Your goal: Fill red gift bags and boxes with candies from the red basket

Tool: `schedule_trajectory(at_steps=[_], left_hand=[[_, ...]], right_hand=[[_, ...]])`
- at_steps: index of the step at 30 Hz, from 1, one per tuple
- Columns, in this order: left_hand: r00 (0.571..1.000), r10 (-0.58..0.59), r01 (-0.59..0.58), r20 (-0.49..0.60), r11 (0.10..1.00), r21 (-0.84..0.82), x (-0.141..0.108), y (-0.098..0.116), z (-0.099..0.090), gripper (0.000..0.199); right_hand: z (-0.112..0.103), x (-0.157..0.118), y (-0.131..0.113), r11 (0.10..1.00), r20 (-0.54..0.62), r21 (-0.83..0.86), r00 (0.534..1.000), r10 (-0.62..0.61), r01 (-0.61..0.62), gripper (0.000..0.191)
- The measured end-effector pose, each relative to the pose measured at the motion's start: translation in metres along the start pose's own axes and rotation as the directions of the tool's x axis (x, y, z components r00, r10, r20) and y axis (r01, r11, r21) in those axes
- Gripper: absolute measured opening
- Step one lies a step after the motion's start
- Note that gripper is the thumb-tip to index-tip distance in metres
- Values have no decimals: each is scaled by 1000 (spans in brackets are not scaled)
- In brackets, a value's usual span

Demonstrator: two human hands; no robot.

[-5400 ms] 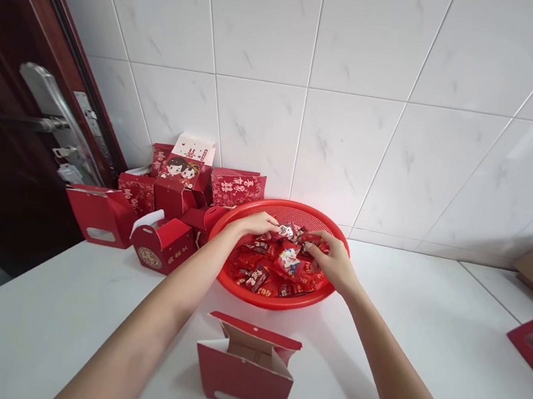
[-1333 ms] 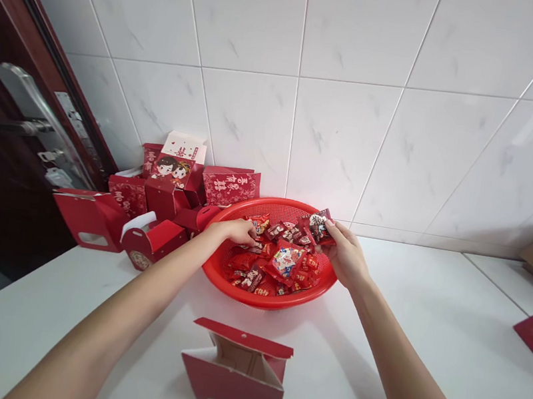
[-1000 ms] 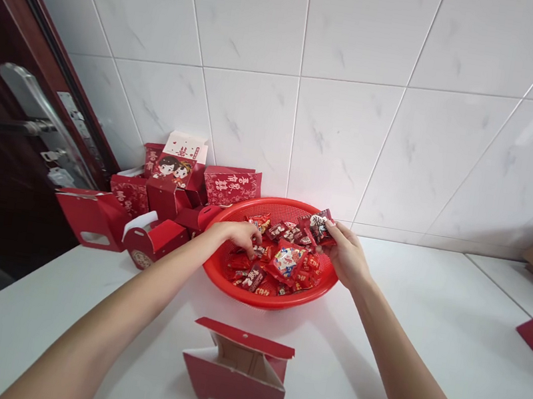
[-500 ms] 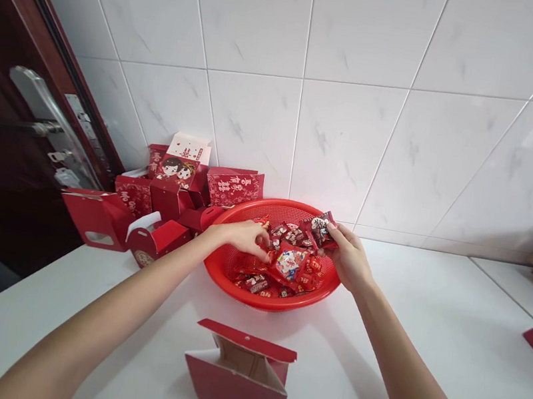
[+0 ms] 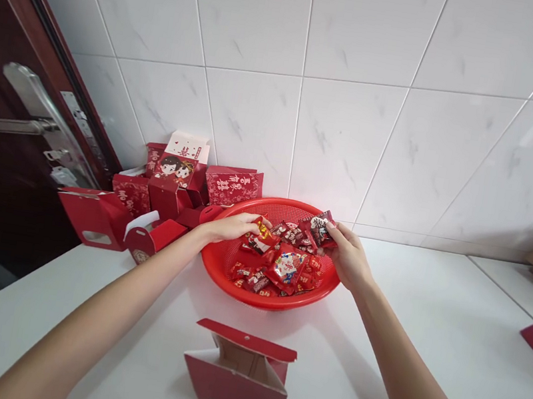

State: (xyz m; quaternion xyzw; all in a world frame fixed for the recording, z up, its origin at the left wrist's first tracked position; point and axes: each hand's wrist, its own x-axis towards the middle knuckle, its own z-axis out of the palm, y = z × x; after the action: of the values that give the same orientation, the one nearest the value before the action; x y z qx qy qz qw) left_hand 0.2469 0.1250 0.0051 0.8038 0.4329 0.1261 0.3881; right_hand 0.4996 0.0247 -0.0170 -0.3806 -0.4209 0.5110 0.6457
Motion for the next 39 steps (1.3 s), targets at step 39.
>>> schedule_trajectory(at_steps=[39], left_hand=[[959, -15, -125, 282, 874, 470, -3, 3, 23, 50]], right_hand=[[2, -1, 0, 999, 26, -37, 1000, -8, 9, 42]])
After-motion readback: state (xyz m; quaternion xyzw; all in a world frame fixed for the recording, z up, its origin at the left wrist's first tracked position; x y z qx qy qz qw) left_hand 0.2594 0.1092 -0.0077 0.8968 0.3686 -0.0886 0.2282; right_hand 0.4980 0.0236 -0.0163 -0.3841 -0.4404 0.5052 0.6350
